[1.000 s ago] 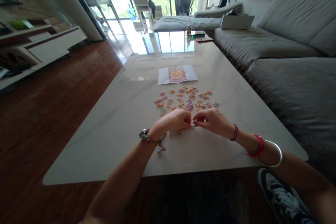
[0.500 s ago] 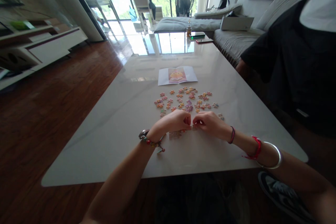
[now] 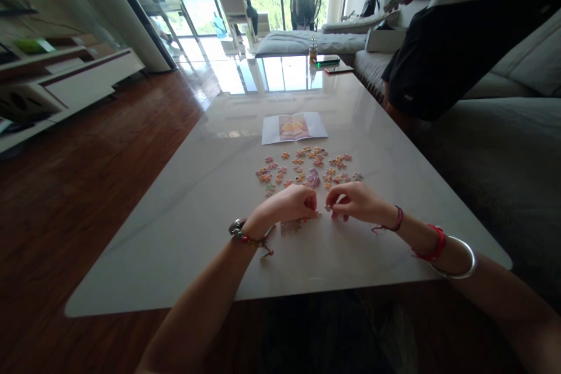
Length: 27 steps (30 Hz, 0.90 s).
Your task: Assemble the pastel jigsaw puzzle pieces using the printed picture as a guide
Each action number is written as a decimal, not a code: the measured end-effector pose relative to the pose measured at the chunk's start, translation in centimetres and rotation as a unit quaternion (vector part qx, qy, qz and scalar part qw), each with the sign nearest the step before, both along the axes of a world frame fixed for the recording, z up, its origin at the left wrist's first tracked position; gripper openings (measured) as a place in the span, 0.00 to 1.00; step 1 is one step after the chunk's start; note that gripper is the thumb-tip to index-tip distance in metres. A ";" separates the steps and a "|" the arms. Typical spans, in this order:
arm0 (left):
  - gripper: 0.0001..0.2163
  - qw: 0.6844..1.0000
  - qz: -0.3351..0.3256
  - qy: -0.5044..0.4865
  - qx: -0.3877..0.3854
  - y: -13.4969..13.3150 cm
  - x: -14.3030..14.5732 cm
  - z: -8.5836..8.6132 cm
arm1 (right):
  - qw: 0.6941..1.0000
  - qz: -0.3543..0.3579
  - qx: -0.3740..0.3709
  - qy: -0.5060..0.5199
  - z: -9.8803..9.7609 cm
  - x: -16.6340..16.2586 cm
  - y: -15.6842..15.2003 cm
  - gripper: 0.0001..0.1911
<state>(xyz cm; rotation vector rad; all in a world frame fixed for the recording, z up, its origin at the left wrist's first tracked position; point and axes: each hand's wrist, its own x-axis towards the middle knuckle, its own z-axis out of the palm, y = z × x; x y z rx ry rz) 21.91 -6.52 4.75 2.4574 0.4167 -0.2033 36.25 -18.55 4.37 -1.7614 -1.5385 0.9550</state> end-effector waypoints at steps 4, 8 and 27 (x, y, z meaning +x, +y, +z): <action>0.05 1.000 -0.001 -0.014 0.004 0.2 -0.1 -0.6 | 0.994 -0.005 0.057 -0.098 -0.3 -0.5 0.0 0.03; 0.05 1.000 0.005 -0.015 0.009 0.3 -0.1 -0.8 | 0.998 0.004 0.036 -0.042 -1.0 -1.0 0.0 0.09; 0.06 1.000 0.015 0.003 0.022 0.0 0.0 -0.3 | 0.983 0.020 0.088 -0.157 -1.0 -1.4 -0.2 0.06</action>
